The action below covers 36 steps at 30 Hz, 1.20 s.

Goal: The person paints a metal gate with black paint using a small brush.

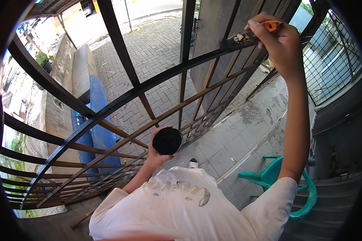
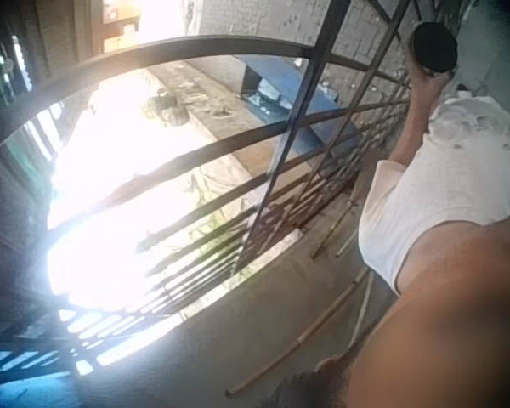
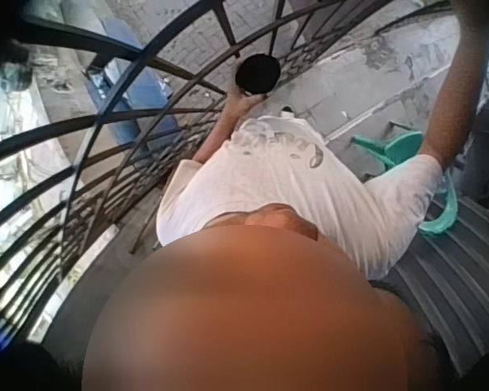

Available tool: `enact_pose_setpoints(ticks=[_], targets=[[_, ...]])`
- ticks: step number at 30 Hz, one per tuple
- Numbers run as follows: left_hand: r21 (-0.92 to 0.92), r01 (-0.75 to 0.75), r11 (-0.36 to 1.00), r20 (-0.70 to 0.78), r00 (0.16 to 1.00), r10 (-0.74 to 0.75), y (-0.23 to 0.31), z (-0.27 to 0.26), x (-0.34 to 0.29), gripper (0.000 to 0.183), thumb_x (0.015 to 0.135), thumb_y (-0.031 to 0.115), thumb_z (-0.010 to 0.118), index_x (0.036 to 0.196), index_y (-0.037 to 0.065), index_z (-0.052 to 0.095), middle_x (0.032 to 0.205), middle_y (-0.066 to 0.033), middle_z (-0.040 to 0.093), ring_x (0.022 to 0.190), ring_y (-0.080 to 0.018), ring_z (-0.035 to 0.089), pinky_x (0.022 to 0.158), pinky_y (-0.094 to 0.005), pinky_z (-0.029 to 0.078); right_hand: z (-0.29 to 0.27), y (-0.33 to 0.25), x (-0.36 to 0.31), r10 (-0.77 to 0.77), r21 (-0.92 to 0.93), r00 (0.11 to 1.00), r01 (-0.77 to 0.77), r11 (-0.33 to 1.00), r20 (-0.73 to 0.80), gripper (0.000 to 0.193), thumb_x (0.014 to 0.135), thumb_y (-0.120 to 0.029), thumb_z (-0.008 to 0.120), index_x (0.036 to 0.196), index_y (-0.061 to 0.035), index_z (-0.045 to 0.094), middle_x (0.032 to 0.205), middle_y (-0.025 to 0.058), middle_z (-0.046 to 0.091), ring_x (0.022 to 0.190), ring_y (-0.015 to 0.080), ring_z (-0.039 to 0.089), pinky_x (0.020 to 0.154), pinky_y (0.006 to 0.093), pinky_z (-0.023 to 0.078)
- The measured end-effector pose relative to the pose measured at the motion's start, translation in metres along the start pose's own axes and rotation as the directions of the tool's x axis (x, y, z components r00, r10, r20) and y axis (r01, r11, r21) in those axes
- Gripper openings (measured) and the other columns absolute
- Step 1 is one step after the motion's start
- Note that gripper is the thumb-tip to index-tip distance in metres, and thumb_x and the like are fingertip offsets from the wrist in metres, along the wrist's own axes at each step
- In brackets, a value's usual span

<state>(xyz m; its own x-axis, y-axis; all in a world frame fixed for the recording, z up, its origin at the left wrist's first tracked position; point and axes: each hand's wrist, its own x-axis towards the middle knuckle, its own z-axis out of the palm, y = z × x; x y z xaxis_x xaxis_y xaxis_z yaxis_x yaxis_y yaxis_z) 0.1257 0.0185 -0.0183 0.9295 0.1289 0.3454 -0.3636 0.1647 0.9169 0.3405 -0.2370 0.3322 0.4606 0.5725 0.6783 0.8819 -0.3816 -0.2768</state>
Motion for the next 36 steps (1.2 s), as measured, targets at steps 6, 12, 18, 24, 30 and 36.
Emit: enact_pose_setpoints(ticks=[6, 12, 18, 24, 30, 36], targets=[[0.028, -0.010, 1.000, 0.037, 0.999, 0.009, 0.007, -0.010, -0.005, 0.102, 0.061, 0.017, 0.096, 0.145, 0.005, 0.040, 0.143, -0.0156, 0.052, 0.132, -0.0265, 0.053, 0.114, -0.0410, 0.041, 0.003, 0.004, -0.004, 0.143, -0.017, 0.989, -0.144, 0.989, -0.040, 0.026, 0.102, -0.029, 0.063, 0.096, -0.0067, 0.073, 0.080, -0.0009, 0.067, 0.064, 0.0054, 0.054, 0.060, 0.0224, 0.043], [0.013, -0.024, 1.000, 0.029, 0.999, 0.023, 0.017, -0.018, -0.018, 0.096, 0.059, 0.004, 0.089, 0.144, 0.005, 0.043, 0.141, -0.0152, 0.050, 0.130, -0.0276, 0.054, 0.114, -0.0403, 0.040, 0.022, -0.010, -0.010, 0.143, 0.032, 0.989, -0.142, 0.989, -0.041, 0.026, 0.102, -0.030, 0.063, 0.096, -0.0071, 0.073, 0.077, -0.0016, 0.066, 0.061, 0.0050, 0.054, 0.059, 0.0227, 0.043], [0.013, -0.009, 1.000, 0.032, 0.999, 0.009, 0.018, -0.029, -0.031, 0.096, 0.060, 0.004, 0.089, 0.144, 0.005, 0.042, 0.139, -0.0148, 0.052, 0.130, -0.0270, 0.054, 0.114, -0.0402, 0.040, 0.025, -0.031, -0.015, 0.184, 0.146, 0.968, -0.160, 0.976, -0.170, 0.025, 0.102, -0.026, 0.062, 0.096, -0.0045, 0.073, 0.083, -0.0001, 0.068, 0.063, 0.0052, 0.053, 0.060, 0.0217, 0.043], [-0.032, 0.071, 0.997, 0.006, 0.997, -0.071, 0.014, -0.038, -0.052, 0.096, 0.062, 0.005, 0.090, 0.145, 0.005, 0.040, 0.139, -0.0146, 0.053, 0.131, -0.0267, 0.054, 0.113, -0.0405, 0.041, 0.010, -0.025, -0.050, 0.332, 0.064, 0.890, -0.329, 0.942, -0.313, 0.023, 0.100, -0.025, 0.064, 0.094, -0.0043, 0.073, 0.081, -0.0022, 0.067, 0.064, 0.0041, 0.049, 0.061, 0.0226, 0.039], [-0.040, 0.170, 0.985, -0.054, 0.984, -0.172, -0.010, -0.046, -0.076, 0.093, 0.066, 0.002, 0.089, 0.144, 0.007, 0.040, 0.138, -0.0126, 0.054, 0.128, -0.0252, 0.056, 0.111, -0.0395, 0.044, 0.005, -0.005, -0.205, 0.709, 0.669, 0.567, -0.334, 0.664, -0.419, 0.029, 0.100, -0.029, 0.058, 0.106, -0.0017, 0.066, 0.083, 0.0084, 0.069, 0.064, 0.0096, 0.055, 0.057, 0.0232, 0.037], [0.055, 0.216, 0.975, -0.086, 0.974, -0.211, -0.037, -0.041, -0.085, 0.090, 0.070, 0.003, 0.090, 0.144, 0.007, 0.038, 0.134, -0.0130, 0.056, 0.127, -0.0239, 0.057, 0.107, -0.0386, 0.048, 0.174, -0.006, -0.431, 0.986, 0.894, -0.089, -0.441, 0.085, -0.138, 0.027, 0.094, -0.032, 0.067, 0.096, -0.0055, 0.064, 0.075, 0.0069, 0.066, 0.050, 0.0129, 0.052, 0.044, 0.0255, 0.037]])
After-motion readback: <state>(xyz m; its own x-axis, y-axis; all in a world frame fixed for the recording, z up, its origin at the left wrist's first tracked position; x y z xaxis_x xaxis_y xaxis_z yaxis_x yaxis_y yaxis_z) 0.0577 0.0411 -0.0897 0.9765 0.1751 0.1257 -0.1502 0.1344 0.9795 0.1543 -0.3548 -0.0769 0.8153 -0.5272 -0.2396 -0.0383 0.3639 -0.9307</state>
